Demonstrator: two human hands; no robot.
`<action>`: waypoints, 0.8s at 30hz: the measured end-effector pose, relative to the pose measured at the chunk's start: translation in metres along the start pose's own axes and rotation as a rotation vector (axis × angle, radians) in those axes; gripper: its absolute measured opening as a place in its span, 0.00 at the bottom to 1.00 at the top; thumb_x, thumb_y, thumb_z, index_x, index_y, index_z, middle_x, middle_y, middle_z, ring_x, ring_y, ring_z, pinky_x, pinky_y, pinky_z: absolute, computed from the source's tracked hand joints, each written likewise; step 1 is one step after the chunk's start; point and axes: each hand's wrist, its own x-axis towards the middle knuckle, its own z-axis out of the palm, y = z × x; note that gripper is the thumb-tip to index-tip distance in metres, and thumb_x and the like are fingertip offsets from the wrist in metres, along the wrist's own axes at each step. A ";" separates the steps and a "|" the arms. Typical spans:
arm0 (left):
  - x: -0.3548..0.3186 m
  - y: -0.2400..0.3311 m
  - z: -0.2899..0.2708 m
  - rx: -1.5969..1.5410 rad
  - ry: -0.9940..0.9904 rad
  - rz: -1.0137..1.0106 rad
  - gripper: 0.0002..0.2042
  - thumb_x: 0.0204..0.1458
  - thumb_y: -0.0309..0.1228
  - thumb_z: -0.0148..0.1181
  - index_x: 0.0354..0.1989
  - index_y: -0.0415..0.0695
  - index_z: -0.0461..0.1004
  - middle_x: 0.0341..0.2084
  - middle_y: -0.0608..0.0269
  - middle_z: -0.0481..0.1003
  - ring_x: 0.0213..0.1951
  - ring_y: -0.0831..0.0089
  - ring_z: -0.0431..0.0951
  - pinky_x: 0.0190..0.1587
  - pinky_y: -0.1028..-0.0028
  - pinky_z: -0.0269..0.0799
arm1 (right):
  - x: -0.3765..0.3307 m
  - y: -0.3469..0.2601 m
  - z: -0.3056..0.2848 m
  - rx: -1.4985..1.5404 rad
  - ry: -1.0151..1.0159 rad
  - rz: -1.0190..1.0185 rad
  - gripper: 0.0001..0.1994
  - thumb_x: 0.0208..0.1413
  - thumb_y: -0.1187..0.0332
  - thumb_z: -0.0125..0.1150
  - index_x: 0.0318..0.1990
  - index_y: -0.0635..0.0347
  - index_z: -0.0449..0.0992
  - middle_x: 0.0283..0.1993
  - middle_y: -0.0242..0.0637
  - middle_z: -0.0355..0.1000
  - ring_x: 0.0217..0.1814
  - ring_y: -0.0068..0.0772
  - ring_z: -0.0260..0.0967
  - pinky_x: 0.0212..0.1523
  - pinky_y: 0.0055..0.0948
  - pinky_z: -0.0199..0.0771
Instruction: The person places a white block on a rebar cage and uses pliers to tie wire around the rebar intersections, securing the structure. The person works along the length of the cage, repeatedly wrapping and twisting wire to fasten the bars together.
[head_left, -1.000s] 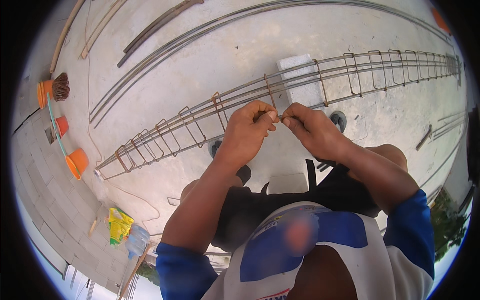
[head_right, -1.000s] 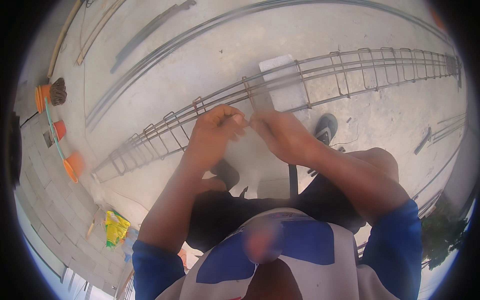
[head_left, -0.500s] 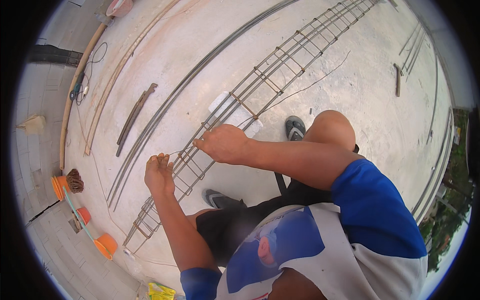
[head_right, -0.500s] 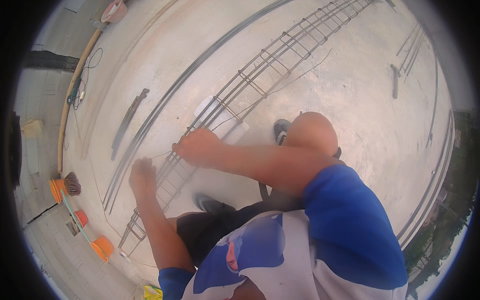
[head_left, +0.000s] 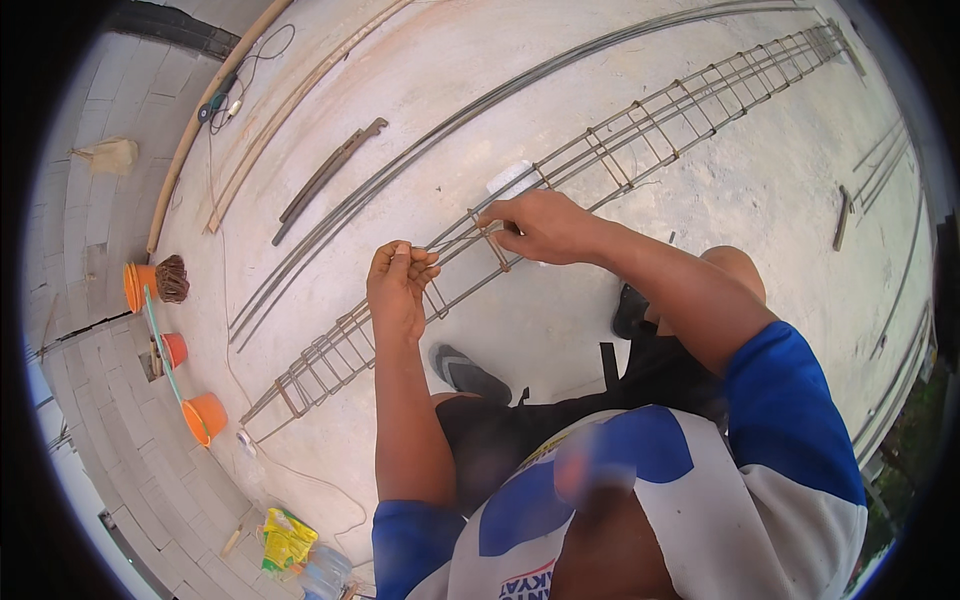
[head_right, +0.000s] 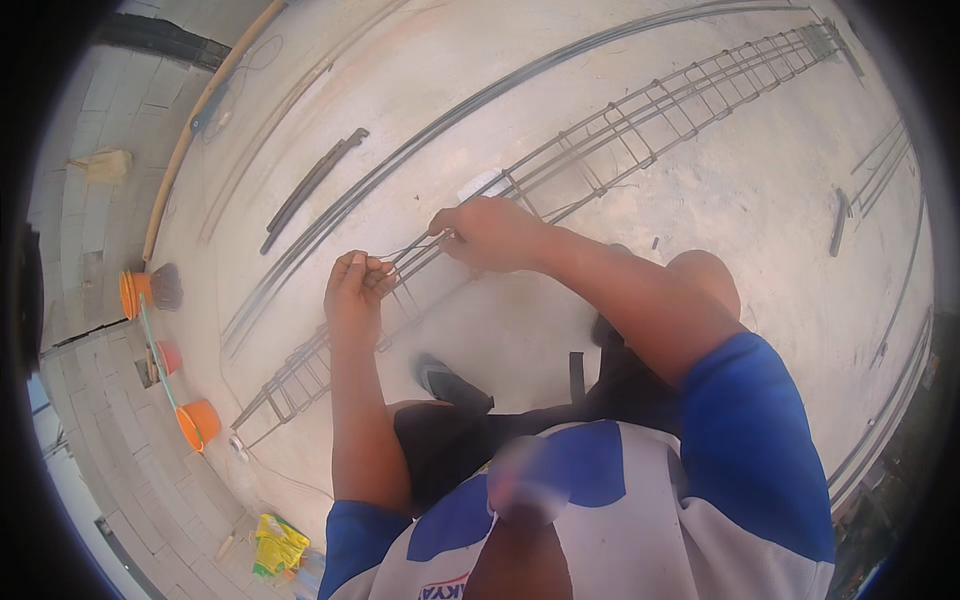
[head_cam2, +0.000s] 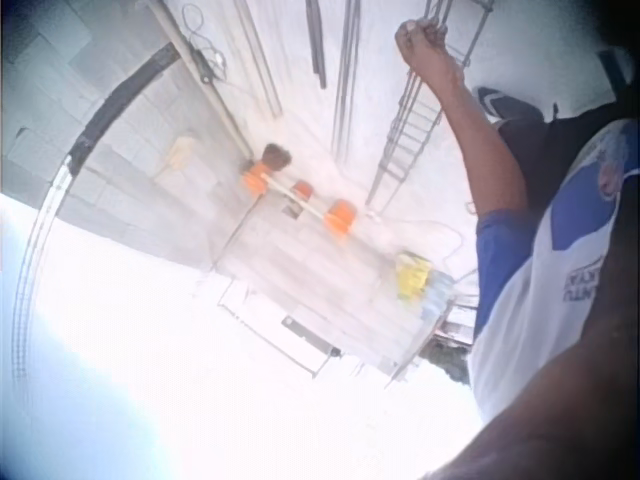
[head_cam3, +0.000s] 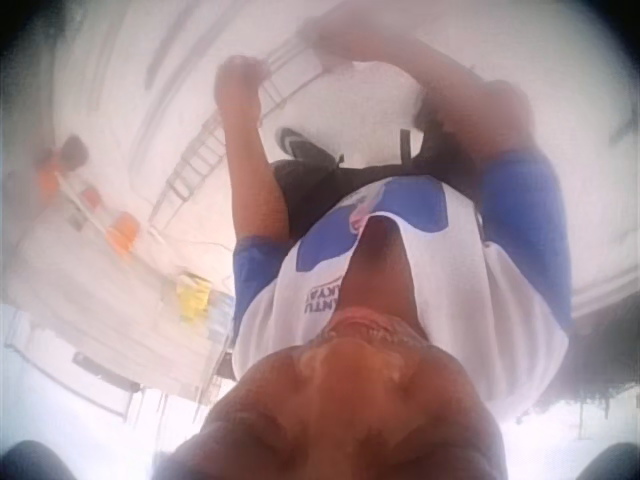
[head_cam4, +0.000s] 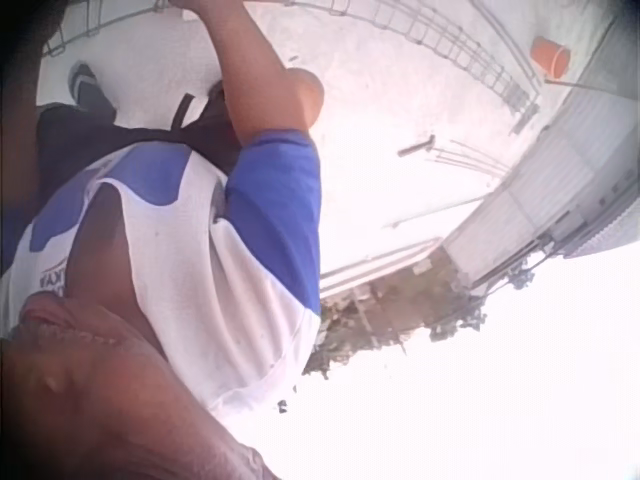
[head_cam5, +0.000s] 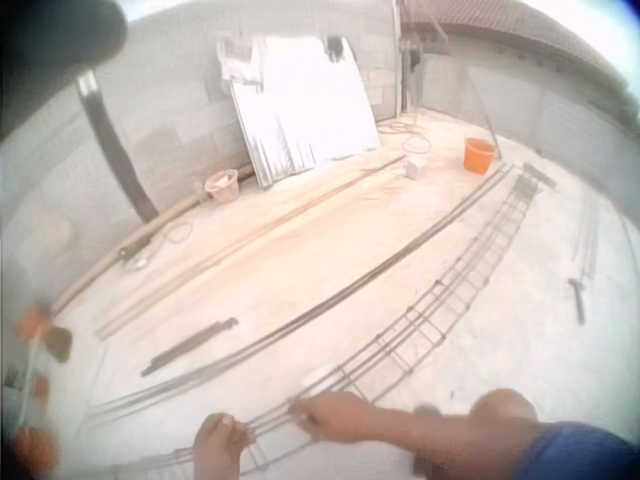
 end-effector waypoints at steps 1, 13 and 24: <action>-0.005 0.005 0.012 -0.011 -0.038 0.056 0.07 0.61 0.32 0.50 0.41 0.42 0.67 0.30 0.62 0.74 0.38 0.69 0.77 0.41 0.68 0.74 | -0.005 -0.005 -0.004 0.064 0.009 -0.022 0.14 0.56 0.69 0.51 0.48 0.61 0.76 0.37 0.45 0.76 0.35 0.44 0.74 0.39 0.36 0.73; -0.043 0.030 0.039 0.191 -0.087 0.104 0.15 0.59 0.35 0.54 0.50 0.41 0.67 0.35 0.60 0.75 0.40 0.68 0.75 0.38 0.66 0.72 | -0.071 -0.025 0.021 0.555 0.067 0.235 0.21 0.49 0.72 0.50 0.53 0.61 0.75 0.40 0.39 0.73 0.38 0.29 0.69 0.40 0.29 0.70; 0.009 -0.131 -0.008 0.980 0.177 0.265 0.16 0.52 0.34 0.57 0.49 0.44 0.74 0.36 0.51 0.79 0.41 0.56 0.78 0.46 0.63 0.72 | -0.111 0.095 0.204 0.967 0.185 0.963 0.19 0.50 0.80 0.44 0.49 0.62 0.73 0.26 0.31 0.62 0.18 0.20 0.54 0.12 0.23 0.47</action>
